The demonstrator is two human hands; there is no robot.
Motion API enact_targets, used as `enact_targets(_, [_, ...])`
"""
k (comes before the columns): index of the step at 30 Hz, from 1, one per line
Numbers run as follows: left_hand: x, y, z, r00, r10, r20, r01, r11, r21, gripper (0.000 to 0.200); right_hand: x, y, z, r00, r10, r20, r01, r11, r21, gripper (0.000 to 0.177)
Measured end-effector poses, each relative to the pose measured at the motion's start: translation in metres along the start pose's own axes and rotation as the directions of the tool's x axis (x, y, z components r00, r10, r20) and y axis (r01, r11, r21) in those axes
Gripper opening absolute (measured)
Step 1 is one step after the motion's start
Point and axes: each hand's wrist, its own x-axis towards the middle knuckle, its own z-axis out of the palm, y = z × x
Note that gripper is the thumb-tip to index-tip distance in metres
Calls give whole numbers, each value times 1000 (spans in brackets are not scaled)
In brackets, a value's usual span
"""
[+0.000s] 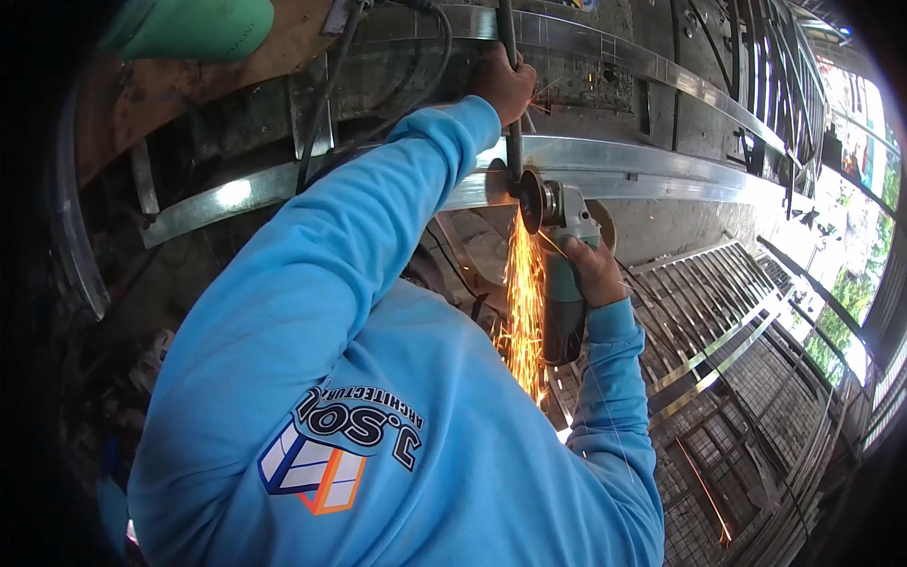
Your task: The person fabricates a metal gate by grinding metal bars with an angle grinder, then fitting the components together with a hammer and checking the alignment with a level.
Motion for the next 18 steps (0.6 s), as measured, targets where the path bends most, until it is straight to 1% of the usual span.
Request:
enact_targets(1, [3, -5, 4, 1000, 5, -12, -4, 1000, 11, 33, 1, 0, -1, 1000, 16, 4, -16, 1000, -18, 59])
enact_targets(4, [5, -9, 8, 999, 27, -35, -25, 998, 55, 35, 4, 2, -2, 999, -30, -24, 31, 999, 10, 60])
enact_targets(5, [5, -9, 9, 999, 34, -41, -31, 997, 70, 35, 5, 7, -3, 999, -25, -32, 26, 999, 28, 60])
enact_targets(8, [2, -4, 5, 999, -44, 18, 44, 999, -1, 36, 7, 21, -9, 999, -14, -42, 16, 998, 52, 61])
enact_targets(10, [4, -6, 6, 1000, -21, -1, 21, 999, 26, 36, 7, 22, -9, 1000, -21, -10, 21, 999, 32, 62])
enact_targets(13, [3, -3, 3, 1000, -1, -16, 2, 999, 38, 36, 6, 15, -2, 997, -74, -17, 76, 994, 79, 61])
enact_targets(16, [0, 0, 0, 1000, -6, -13, 7, 999, 43, 35, 0, 17, -6, 1000, -19, 8, 19, 999, 26, 58])
enact_targets(18, [2, -3, 3, 999, 6, -33, -4, 999, 51, 34, -6, 7, 1, 999, -32, -9, 31, 999, -14, 56])
